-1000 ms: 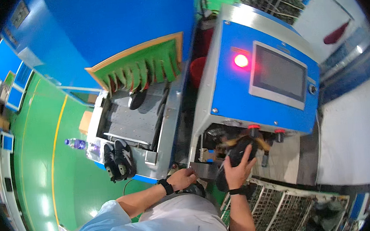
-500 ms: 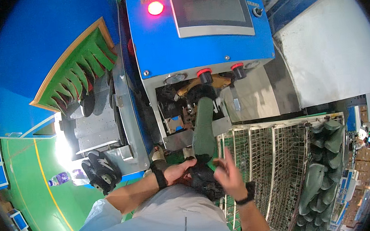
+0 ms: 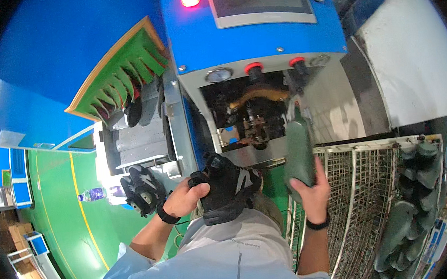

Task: Operate a shoe-lasting machine to shape the upper around a shoe last.

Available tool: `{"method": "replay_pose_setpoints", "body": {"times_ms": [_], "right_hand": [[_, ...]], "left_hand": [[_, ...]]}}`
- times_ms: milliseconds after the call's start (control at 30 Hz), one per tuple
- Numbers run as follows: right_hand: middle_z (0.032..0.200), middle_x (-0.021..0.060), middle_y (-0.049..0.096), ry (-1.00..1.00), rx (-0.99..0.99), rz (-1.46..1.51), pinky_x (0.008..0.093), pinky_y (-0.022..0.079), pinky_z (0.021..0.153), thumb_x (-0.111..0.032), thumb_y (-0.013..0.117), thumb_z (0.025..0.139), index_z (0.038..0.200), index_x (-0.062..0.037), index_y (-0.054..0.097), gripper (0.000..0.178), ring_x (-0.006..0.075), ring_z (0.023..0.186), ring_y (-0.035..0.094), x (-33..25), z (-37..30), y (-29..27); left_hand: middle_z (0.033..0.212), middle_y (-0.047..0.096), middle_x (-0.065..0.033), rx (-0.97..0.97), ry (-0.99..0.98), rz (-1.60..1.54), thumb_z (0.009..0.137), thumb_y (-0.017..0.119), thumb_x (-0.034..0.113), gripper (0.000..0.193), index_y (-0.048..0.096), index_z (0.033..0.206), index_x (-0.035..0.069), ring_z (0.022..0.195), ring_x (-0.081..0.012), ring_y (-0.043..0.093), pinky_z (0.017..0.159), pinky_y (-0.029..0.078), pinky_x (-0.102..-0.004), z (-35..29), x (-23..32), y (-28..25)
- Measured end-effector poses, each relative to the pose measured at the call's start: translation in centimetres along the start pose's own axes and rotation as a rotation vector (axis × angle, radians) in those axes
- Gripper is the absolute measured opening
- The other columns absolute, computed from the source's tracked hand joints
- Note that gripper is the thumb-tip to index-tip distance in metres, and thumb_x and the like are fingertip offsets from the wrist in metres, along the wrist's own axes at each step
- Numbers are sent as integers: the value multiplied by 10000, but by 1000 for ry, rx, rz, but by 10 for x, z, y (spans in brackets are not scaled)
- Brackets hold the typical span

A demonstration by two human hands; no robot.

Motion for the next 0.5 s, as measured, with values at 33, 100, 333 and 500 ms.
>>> {"method": "replay_pose_setpoints", "body": {"times_ms": [33, 100, 333, 500], "right_hand": [[1349, 159, 572, 9, 90, -141, 328, 473, 992, 29, 770, 779, 1465, 51, 409, 776, 218, 1147, 594, -4, -12, -33], [1327, 180, 584, 120, 332, -96, 333, 505, 942, 10, 730, 812, 1499, 47, 352, 786, 252, 1128, 613, 4, -35, -95], [1394, 196, 507, 328, 549, -4, 399, 460, 990, -206, 653, 918, 1547, 22, 254, 779, 321, 1239, 521, 90, -34, -245], [1175, 106, 647, 503, 764, 132, 350, 565, 634, -265, 653, 944, 1452, -89, 441, 577, 201, 980, 645, 218, 35, -340]], "left_hand": [[1106, 632, -37, -47, -16, -81, 943, 605, 431, 544, 596, 1215, -41, 1025, -151, 540, 926, 456, -322, 6, -2, 9], [1154, 596, -21, -84, 19, -124, 926, 620, 440, 559, 567, 1248, -13, 1082, -144, 511, 965, 426, -332, 19, -31, 24], [1078, 591, -28, 43, 4, 103, 900, 622, 517, 584, 581, 1192, 12, 992, -157, 515, 898, 439, -317, 24, -38, 56], [895, 583, -11, 119, -65, 356, 845, 614, 690, 695, 623, 1036, 22, 852, -167, 510, 753, 452, -351, 49, -37, 70]]}}
Point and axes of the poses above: each hand's wrist, its own z-axis towards the middle knuckle, its own y-axis out of the palm, x = y × z, the point moved 8 cm from there along z, towards the middle knuckle
